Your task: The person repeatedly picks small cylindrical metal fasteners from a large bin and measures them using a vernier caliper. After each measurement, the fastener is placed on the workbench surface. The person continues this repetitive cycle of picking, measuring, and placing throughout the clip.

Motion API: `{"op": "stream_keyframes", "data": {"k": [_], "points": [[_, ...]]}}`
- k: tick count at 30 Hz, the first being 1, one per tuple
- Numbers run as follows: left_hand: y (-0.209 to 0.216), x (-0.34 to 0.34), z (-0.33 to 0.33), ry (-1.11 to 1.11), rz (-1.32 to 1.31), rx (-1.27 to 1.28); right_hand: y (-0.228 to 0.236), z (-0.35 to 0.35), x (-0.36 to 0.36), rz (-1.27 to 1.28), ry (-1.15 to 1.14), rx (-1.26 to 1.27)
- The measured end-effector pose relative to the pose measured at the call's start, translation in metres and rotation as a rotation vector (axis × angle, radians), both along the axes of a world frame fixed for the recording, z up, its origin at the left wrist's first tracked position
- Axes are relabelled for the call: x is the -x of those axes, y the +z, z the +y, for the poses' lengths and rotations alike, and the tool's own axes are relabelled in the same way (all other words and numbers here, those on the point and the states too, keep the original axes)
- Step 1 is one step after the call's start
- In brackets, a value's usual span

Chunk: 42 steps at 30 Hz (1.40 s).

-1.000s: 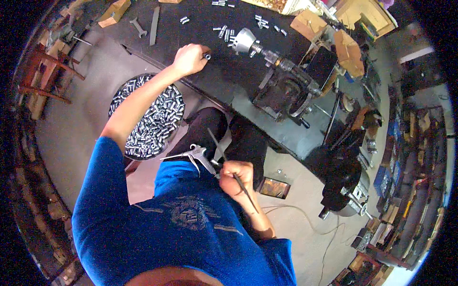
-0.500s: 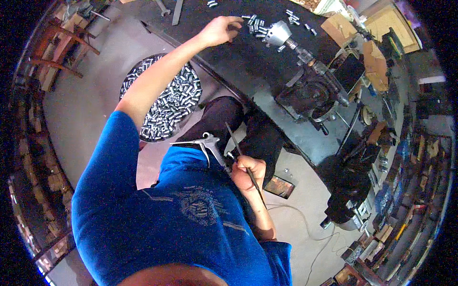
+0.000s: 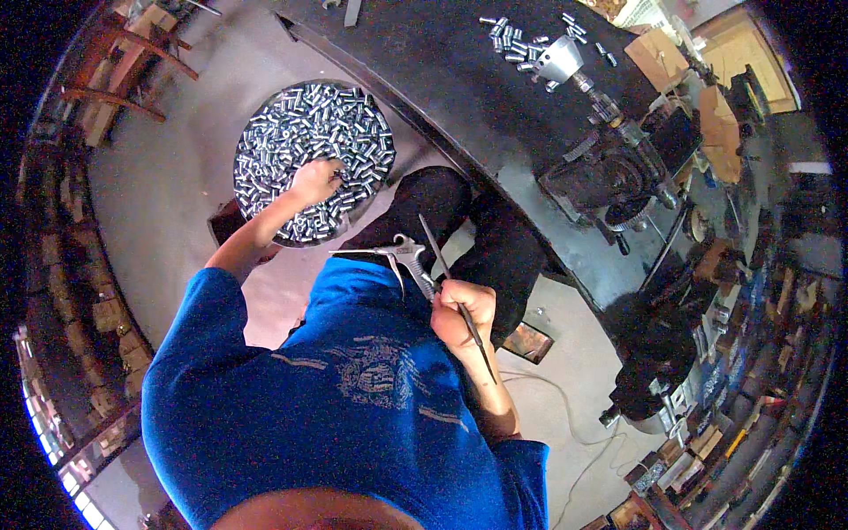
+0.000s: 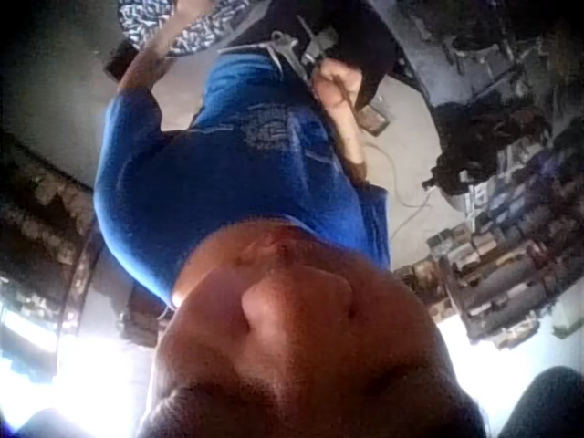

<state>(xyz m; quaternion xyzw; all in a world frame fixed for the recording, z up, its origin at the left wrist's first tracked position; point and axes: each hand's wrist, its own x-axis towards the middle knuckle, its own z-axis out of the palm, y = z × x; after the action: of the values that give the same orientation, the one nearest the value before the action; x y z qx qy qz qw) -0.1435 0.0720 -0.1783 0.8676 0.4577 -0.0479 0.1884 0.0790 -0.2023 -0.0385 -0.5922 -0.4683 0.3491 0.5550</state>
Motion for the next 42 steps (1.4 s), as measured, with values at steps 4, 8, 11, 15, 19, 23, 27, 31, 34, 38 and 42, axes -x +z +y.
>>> {"op": "stream_keyframes", "data": {"k": [4, 8, 11, 15, 19, 23, 27, 31, 34, 38, 42], "points": [[-0.012, -0.010, 0.004, -0.145, 0.090, -0.047, -0.007, -0.005, 0.007, 0.011, -0.071, 0.019], [-0.012, -0.014, 0.010, -0.266, 0.138, -0.038, -0.008, -0.007, 0.010, -0.009, -0.139, 0.059], [-0.016, -0.007, 0.015, -0.344, 0.147, -0.057, -0.005, -0.005, 0.010, -0.062, -0.125, 0.068], [0.014, -0.013, 0.006, -0.029, -0.102, 0.095, -0.003, -0.005, 0.010, 0.027, -0.126, 0.026], [0.082, -0.018, -0.029, 0.359, -0.898, 1.051, -0.006, 0.000, 0.010, 0.107, -0.101, 0.085], [0.123, -0.036, -0.064, 0.037, -0.920, 0.989, 0.000, 0.015, 0.010, 0.070, -0.002, 0.009], [0.148, -0.051, -0.086, -0.125, -0.811, 0.891, 0.024, 0.027, 0.006, -0.056, 0.085, 0.014], [0.160, -0.061, -0.098, -0.273, -0.865, 0.671, 0.017, 0.032, 0.004, -0.061, 0.092, -0.034], [0.176, -0.068, -0.105, -0.346, -0.831, 0.515, 0.017, 0.032, 0.005, -0.028, 0.140, -0.023], [0.181, -0.071, -0.111, -0.489, -0.785, 0.257, 0.019, 0.031, 0.005, -0.065, 0.170, -0.005], [0.185, -0.074, -0.110, -0.576, -0.710, 0.151, 0.026, 0.031, 0.002, -0.157, 0.148, -0.007]]}}
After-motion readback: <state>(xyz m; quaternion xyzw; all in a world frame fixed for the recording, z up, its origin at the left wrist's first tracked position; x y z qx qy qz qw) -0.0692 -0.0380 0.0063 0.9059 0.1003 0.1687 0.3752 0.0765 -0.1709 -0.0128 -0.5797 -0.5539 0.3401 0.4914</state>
